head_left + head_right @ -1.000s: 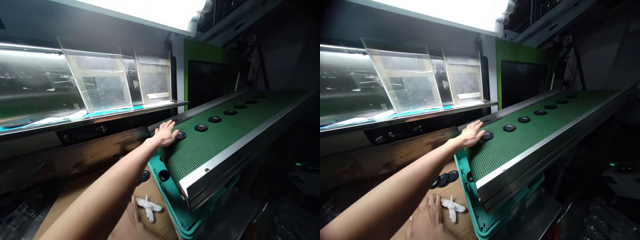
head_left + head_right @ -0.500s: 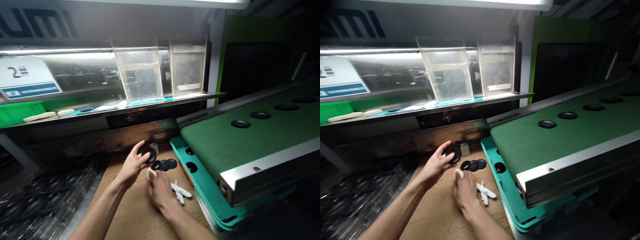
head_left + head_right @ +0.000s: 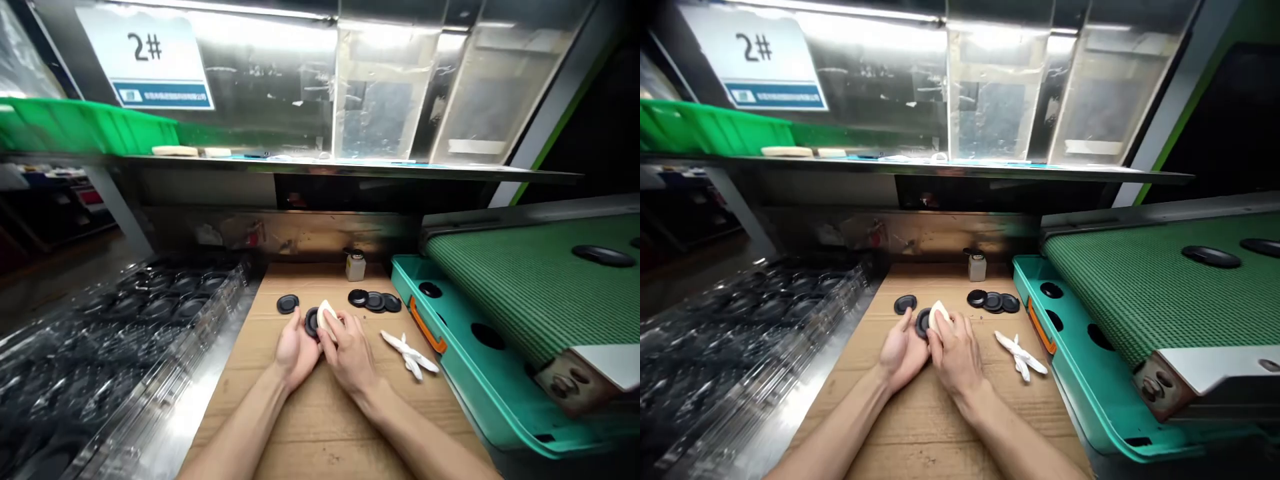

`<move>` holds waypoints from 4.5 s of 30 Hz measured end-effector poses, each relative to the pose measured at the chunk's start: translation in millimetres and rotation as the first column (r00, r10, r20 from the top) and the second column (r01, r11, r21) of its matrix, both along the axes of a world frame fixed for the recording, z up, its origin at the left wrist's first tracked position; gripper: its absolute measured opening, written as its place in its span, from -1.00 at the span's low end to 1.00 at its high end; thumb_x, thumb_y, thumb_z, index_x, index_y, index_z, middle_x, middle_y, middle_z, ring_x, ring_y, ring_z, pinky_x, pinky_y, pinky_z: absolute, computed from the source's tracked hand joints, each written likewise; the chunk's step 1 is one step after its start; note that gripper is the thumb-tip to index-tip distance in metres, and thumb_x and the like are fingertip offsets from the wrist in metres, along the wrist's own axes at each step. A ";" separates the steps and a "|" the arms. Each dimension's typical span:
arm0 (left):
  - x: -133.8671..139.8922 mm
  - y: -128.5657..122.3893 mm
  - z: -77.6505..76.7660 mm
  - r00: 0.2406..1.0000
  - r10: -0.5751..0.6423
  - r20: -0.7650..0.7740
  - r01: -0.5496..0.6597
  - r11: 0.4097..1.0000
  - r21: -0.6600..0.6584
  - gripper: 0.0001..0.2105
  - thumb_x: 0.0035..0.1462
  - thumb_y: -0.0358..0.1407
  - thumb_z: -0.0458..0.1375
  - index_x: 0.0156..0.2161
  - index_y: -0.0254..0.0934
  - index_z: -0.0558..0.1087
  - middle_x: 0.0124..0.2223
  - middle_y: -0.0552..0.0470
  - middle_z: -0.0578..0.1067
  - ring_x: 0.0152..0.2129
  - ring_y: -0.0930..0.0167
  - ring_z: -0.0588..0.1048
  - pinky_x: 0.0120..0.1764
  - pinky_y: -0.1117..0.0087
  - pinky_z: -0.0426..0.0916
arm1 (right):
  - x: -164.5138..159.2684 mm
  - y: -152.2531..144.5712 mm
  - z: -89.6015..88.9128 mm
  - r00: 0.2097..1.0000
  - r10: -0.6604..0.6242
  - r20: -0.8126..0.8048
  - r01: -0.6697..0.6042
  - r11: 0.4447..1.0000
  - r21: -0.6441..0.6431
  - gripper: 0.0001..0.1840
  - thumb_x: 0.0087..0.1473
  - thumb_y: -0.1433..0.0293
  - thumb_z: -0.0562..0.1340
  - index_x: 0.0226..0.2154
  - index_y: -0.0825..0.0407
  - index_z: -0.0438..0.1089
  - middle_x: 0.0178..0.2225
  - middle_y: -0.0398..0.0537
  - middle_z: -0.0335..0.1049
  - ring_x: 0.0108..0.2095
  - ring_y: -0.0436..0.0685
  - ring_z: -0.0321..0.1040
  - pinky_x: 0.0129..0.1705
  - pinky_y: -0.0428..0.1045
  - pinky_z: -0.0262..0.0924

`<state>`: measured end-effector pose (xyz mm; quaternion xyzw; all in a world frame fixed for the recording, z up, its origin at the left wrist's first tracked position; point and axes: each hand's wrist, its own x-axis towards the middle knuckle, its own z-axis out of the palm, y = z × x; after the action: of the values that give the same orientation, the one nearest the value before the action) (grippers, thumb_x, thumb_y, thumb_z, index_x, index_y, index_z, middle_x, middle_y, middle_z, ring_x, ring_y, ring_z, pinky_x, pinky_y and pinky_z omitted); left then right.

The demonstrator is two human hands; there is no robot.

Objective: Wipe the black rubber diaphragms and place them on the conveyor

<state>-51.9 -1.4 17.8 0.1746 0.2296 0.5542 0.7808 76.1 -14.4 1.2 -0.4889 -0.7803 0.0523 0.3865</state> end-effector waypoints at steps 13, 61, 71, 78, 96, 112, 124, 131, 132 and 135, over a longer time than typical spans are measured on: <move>4.7 3.5 -14.9 0.998 -0.022 0.060 0.025 0.999 -0.048 -0.71 0.29 -0.27 -0.01 -0.01 -0.39 0.42 0.01 -0.21 0.49 -0.02 0.27 0.46 0.09 0.24 0.31 | -3.0 3.4 3.3 0.995 -0.010 0.096 0.002 0.997 0.081 -0.61 0.28 0.35 0.01 0.09 0.01 0.33 -0.03 0.14 0.28 -0.09 0.23 0.18 -0.05 0.13 0.23; 8.3 5.1 -18.3 0.992 0.067 -0.110 -0.067 0.998 0.004 -0.75 0.29 -0.28 0.01 -0.07 -0.37 0.45 0.02 -0.20 0.50 0.01 0.25 0.44 0.08 0.18 0.33 | 1.8 18.3 3.9 0.986 -0.141 0.094 0.151 0.982 -0.112 -0.52 0.28 0.28 -0.02 0.19 0.08 0.15 -0.07 0.14 0.45 -0.15 0.23 0.45 -0.16 0.04 0.34; 7.5 5.2 -17.5 0.992 0.039 -0.119 -0.037 0.999 0.017 -0.71 0.29 -0.26 0.02 0.00 -0.38 0.43 0.03 -0.22 0.49 0.02 0.24 0.44 0.09 0.19 0.33 | 5.9 16.4 5.8 1.000 -0.016 0.023 0.020 0.986 -0.163 -0.68 0.25 0.27 0.04 0.01 -0.02 0.26 -0.16 0.02 0.49 -0.23 0.17 0.46 -0.25 -0.04 0.26; 5.0 6.0 -15.6 0.991 0.075 -0.111 -0.079 0.996 -0.029 -0.76 0.29 -0.29 0.00 -0.09 -0.38 0.45 -0.01 -0.22 0.50 -0.03 0.24 0.47 0.07 0.19 0.36 | 9.5 16.5 9.9 0.993 0.114 -0.013 -0.114 0.974 -0.195 -0.69 0.21 0.28 0.09 0.00 -0.05 0.31 -0.16 -0.04 0.50 -0.18 0.14 0.45 -0.18 -0.05 0.25; 9.0 3.2 -14.6 0.974 0.034 -0.226 -0.033 0.999 0.009 -0.74 0.28 -0.28 0.02 -0.11 -0.43 0.45 -0.04 -0.29 0.51 -0.08 0.16 0.50 0.00 0.08 0.40 | 40.4 23.4 26.8 0.974 0.144 -0.175 -0.202 0.900 -0.387 -0.73 0.06 0.34 0.19 -0.19 -0.03 0.52 -0.22 -0.12 0.53 -0.21 0.12 0.43 -0.11 -0.03 0.24; 8.4 5.3 -14.7 0.973 0.043 -0.228 -0.053 0.998 -0.036 -0.70 0.32 -0.27 -0.06 -0.09 -0.41 0.45 -0.07 -0.24 0.53 -0.10 0.24 0.51 0.00 0.15 0.41 | 8.5 17.0 8.4 0.943 -0.166 0.289 0.210 0.969 -0.130 -0.54 0.28 0.14 -0.01 0.18 -0.18 0.21 -0.22 0.03 0.51 -0.33 0.20 0.47 -0.31 0.01 0.25; 3.9 8.3 -13.2 0.990 0.000 -0.141 -0.011 0.997 -0.078 -0.74 0.30 -0.29 -0.04 -0.08 -0.41 0.40 -0.02 -0.30 0.49 -0.13 0.21 0.51 -0.11 0.15 0.45 | 24.5 21.3 7.5 0.969 -0.204 0.142 0.225 0.962 -0.153 -0.55 0.27 0.15 0.02 0.16 -0.16 0.23 -0.12 0.00 0.50 -0.21 0.21 0.47 -0.21 0.02 0.27; -15.1 2.3 2.5 0.984 -0.052 0.169 0.064 0.995 -0.070 -0.63 0.29 -0.28 -0.12 0.10 -0.43 0.29 0.02 -0.43 0.40 -0.13 0.15 0.50 -0.23 0.21 0.47 | 48.5 24.5 4.9 0.967 -0.251 -0.049 0.235 0.949 -0.211 -0.59 0.27 0.16 0.03 0.11 -0.12 0.26 -0.10 -0.06 0.50 -0.13 0.19 0.46 -0.11 -0.01 0.24; -16.7 0.7 4.9 0.979 -0.057 0.197 0.071 0.995 -0.065 -0.62 0.28 -0.30 -0.12 0.11 -0.44 0.28 0.03 -0.42 0.39 -0.12 0.16 0.50 -0.21 0.21 0.48 | 48.6 24.0 3.9 0.968 -0.250 -0.025 0.238 0.945 -0.226 -0.59 0.26 0.16 0.03 0.11 -0.13 0.26 -0.12 -0.06 0.51 -0.15 0.19 0.46 -0.12 0.00 0.24; -18.8 -4.1 10.9 0.962 -0.095 0.258 0.118 0.990 -0.077 -0.62 0.29 -0.31 -0.11 0.12 -0.49 0.26 0.03 -0.37 0.39 -0.15 0.24 0.50 -0.16 0.30 0.49 | 47.4 24.1 1.1 0.972 -0.224 0.073 0.236 0.934 -0.267 -0.60 0.26 0.17 0.03 0.11 -0.16 0.26 -0.14 -0.05 0.52 -0.18 0.22 0.47 -0.16 0.02 0.23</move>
<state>-70.7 -5.5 28.7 0.0784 0.1434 0.5179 0.8397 123.5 9.7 2.3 -0.6266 -0.7108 0.1038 0.3023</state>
